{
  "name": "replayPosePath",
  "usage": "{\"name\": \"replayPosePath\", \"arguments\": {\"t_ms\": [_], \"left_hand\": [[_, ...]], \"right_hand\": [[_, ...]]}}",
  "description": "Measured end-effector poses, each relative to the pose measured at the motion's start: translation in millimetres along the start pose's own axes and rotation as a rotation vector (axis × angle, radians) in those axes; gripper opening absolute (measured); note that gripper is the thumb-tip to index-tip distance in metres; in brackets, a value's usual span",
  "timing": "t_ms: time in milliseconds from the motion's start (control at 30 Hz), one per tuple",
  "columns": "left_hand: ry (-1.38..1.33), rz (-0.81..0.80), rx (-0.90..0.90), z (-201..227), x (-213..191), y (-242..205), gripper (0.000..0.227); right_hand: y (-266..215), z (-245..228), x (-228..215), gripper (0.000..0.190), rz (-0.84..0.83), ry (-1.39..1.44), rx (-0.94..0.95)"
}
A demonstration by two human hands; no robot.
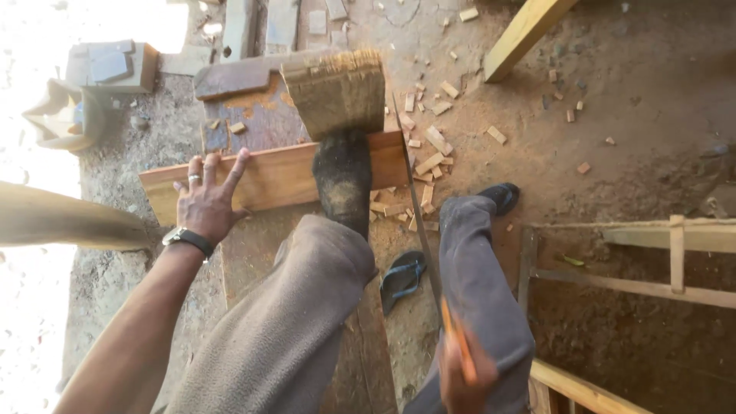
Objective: Sawing a wooden board using a hand saw on a workbench
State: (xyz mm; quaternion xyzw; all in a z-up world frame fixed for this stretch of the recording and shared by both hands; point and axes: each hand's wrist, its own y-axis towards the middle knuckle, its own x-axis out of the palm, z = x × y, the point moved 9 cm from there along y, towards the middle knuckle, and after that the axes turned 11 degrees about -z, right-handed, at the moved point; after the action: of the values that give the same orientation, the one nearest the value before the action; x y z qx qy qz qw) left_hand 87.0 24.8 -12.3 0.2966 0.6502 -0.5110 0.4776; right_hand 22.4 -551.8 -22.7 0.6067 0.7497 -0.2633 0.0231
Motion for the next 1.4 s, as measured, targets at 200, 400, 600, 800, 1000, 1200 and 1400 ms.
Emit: {"name": "replayPosePath", "arguments": {"t_ms": [200, 400, 600, 800, 1000, 1200, 1400], "left_hand": [[0.112, 0.024, 0.013, 8, -4, -20, 0.139], [0.029, 0.025, 0.010, 7, -4, -13, 0.140], [0.031, 0.037, 0.021, 4, 0, -7, 0.140], [0.001, 0.006, -0.001, 2, 2, -6, 0.138], [-0.055, -0.052, -0.025, 4, -11, -5, 0.139], [-0.007, -0.030, 0.001, 6, -1, -5, 0.136], [0.056, 0.051, 0.016, 5, -11, -2, 0.138]], "right_hand": [[157, -149, 50, 0.037, 0.163, 0.034, -0.365], [-4, -91, -5, 0.037, 0.133, -0.142, -0.397], [-93, 25, -44, 0.044, 0.200, -0.583, -0.229], [143, -94, 55, 0.047, 0.014, 0.029, -0.315], [77, -144, 32, 0.047, -0.010, -0.055, -0.363], [-113, 14, -43, 0.044, 0.039, -0.166, -0.133], [55, -56, 28, 0.030, 0.342, -0.408, -0.902]]}}
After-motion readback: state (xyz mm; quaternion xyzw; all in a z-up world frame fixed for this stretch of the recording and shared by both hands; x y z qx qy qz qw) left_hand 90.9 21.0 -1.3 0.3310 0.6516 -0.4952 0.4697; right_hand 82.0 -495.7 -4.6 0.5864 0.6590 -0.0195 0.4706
